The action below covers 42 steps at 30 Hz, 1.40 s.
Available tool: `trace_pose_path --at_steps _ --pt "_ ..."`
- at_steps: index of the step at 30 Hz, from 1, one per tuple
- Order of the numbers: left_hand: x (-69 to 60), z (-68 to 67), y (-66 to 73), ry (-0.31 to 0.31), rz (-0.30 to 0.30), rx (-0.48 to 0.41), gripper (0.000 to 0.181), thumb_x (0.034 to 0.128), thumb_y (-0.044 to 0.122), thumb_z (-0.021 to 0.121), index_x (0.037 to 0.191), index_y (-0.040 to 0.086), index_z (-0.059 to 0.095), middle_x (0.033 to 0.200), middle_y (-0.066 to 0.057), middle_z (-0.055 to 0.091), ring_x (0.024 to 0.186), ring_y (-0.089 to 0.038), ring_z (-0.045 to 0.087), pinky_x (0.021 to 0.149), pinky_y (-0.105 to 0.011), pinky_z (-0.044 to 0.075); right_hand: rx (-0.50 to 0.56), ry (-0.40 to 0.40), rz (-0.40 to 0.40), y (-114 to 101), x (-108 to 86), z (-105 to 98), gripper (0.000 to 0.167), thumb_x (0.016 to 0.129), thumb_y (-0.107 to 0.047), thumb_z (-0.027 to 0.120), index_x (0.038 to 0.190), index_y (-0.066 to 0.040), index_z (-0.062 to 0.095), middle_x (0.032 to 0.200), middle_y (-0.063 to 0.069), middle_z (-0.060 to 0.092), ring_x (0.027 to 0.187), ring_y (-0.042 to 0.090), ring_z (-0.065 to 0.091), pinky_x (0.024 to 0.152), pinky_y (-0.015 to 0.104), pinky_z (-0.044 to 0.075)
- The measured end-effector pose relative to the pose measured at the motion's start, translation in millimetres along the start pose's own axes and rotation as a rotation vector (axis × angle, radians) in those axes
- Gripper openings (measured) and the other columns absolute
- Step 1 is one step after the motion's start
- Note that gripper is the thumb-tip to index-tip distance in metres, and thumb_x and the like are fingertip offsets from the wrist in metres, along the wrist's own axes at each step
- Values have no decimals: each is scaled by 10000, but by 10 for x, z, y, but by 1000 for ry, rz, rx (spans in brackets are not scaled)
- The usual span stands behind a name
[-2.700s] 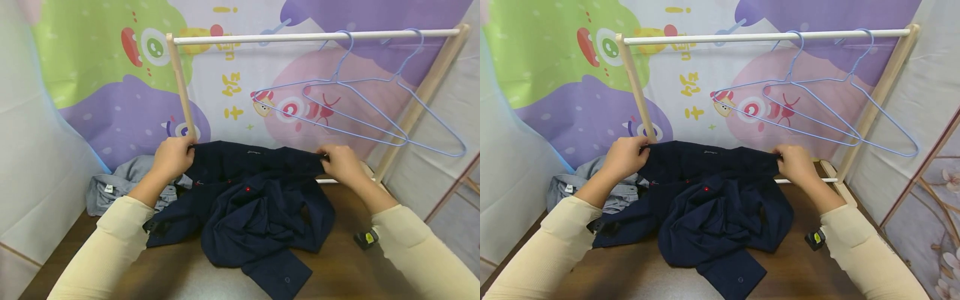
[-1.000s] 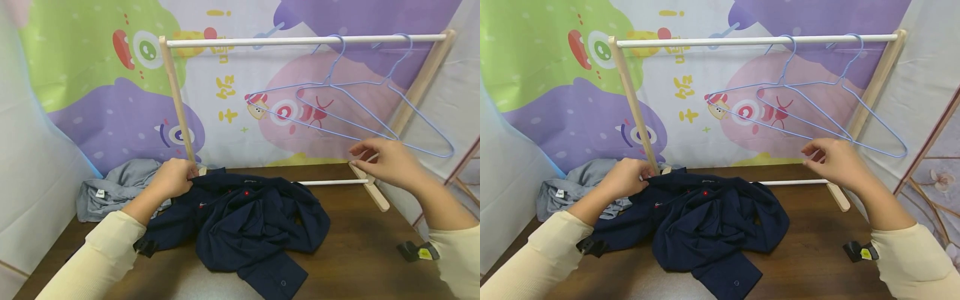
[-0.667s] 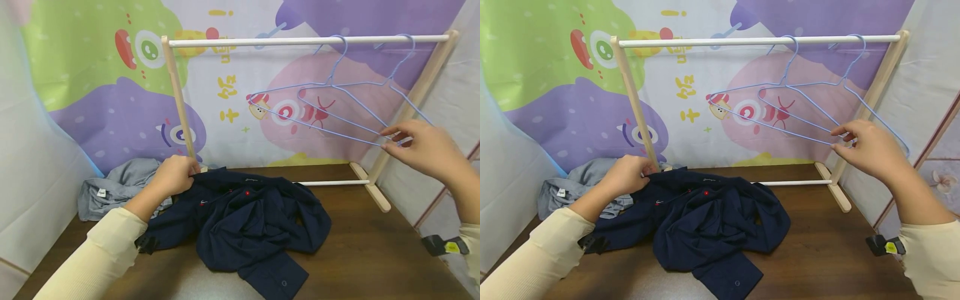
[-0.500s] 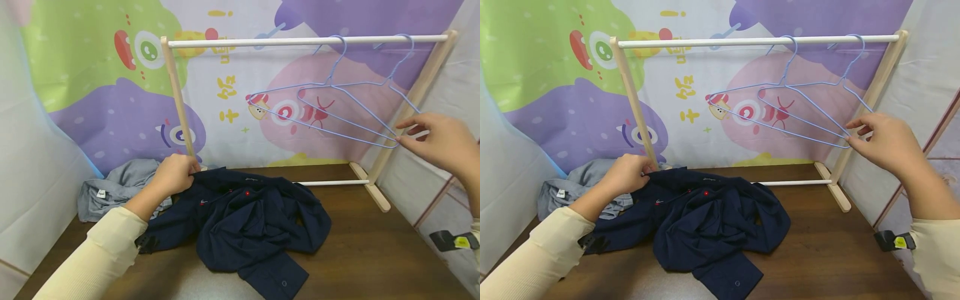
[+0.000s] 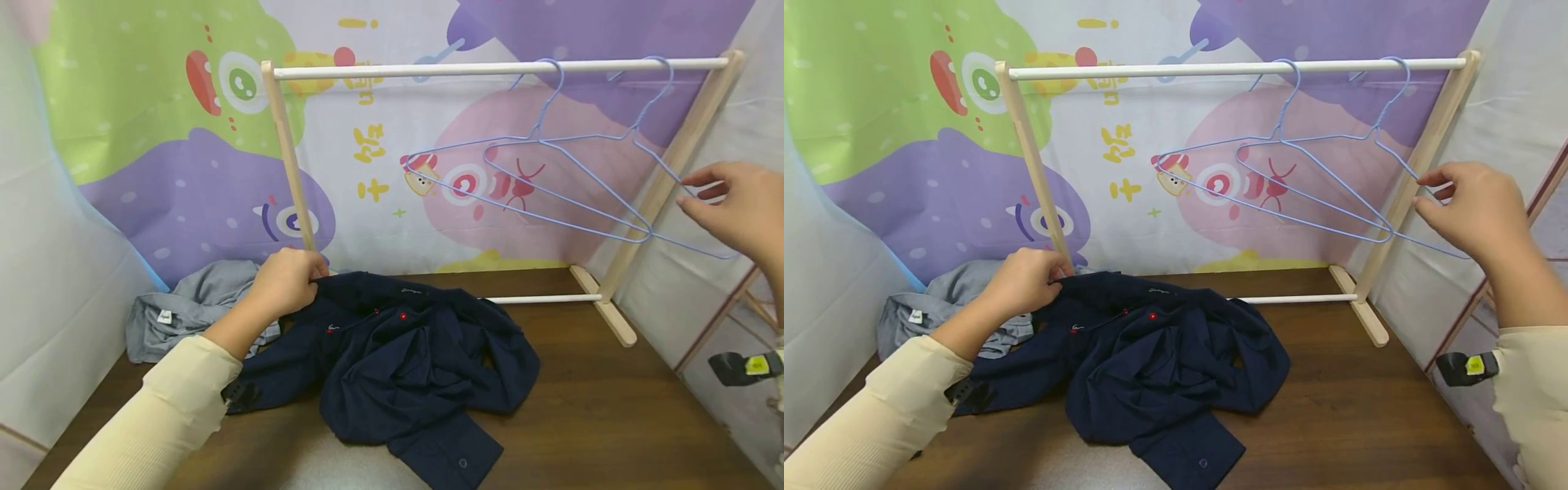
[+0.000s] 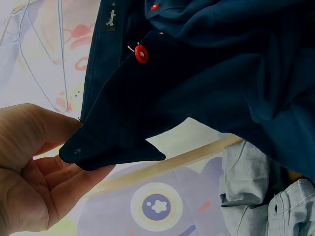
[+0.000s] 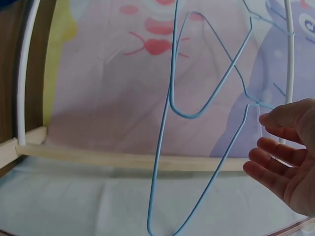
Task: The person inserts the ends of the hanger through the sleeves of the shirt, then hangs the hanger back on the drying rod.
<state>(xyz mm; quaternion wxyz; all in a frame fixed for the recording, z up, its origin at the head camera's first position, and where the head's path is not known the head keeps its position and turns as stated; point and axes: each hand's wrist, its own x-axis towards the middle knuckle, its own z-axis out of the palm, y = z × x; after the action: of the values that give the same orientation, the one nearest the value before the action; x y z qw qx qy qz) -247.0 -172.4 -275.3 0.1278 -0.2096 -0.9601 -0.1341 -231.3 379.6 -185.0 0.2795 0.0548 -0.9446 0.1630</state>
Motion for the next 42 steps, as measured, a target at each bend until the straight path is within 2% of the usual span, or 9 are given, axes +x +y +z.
trace_pose_path --at_steps 1,2,5,6,7,10,30,39,42 --pt "-1 -1 -1 -1 -1 1 226 769 -74 638 938 41 735 807 -82 693 682 -272 633 598 -411 537 -2 -1 7 11 18 -4 318 867 -77 645 1089 146 598 1051 424 571 778 353 676 481 85 291" --pt "-1 -2 -1 -2 -2 2 225 769 -73 638 938 41 734 808 -83 692 686 -273 633 604 -413 538 -9 0 13 18 35 -2 323 865 -79 644 1092 146 597 1051 420 575 843 480 636 495 121 315" --pt "-1 -9 2 -9 -10 5 223 775 -67 640 944 43 734 810 -81 689 700 -278 634 618 -422 540 -30 -7 37 51 93 13 353 873 -100 627 1129 138 583 1093 409 568 879 482 632 639 328 451" --pt "1 -10 2 -11 -12 7 221 778 -65 641 946 45 734 812 -79 690 708 -280 637 625 -425 541 -41 -14 44 65 111 17 369 877 -110 617 1148 136 572 1113 404 562 896 485 627 692 429 450" --pt "2 -11 2 -13 -14 7 221 780 -62 643 948 47 734 813 -77 690 714 -282 639 627 -428 542 -52 -20 50 74 127 25 382 881 -116 606 1166 135 562 1132 401 554 976 586 545 731 522 423" --pt "6 -8 1 -17 -18 7 218 785 -56 644 953 51 734 817 -75 689 723 -287 641 630 -431 541 -77 -45 55 120 178 41 422 891 -131 581 1219 131 531 1181 394 526 1013 592 528 862 643 331" --pt "-30 46 -5 8 -1 -9 219 761 -80 650 918 50 729 799 -67 690 735 -284 650 641 -439 543 -155 -142 43 288 330 143 355 855 -45 520 1176 105 546 1128 370 569 994 562 530 808 610 399" --pt "-25 56 -10 6 -7 -19 219 759 -74 650 921 52 727 795 -58 688 742 -284 651 649 -439 543 -222 -153 23 230 370 156 325 813 -42 487 1096 80 588 1044 317 621 893 517 557 572 523 426" --pt "-27 62 -9 7 -4 -22 214 761 -74 651 917 51 728 796 -61 690 746 -277 652 650 -433 545 -238 -153 24 218 388 149 329 800 -23 470 1092 80 582 1044 319 618 885 524 552 574 534 425"
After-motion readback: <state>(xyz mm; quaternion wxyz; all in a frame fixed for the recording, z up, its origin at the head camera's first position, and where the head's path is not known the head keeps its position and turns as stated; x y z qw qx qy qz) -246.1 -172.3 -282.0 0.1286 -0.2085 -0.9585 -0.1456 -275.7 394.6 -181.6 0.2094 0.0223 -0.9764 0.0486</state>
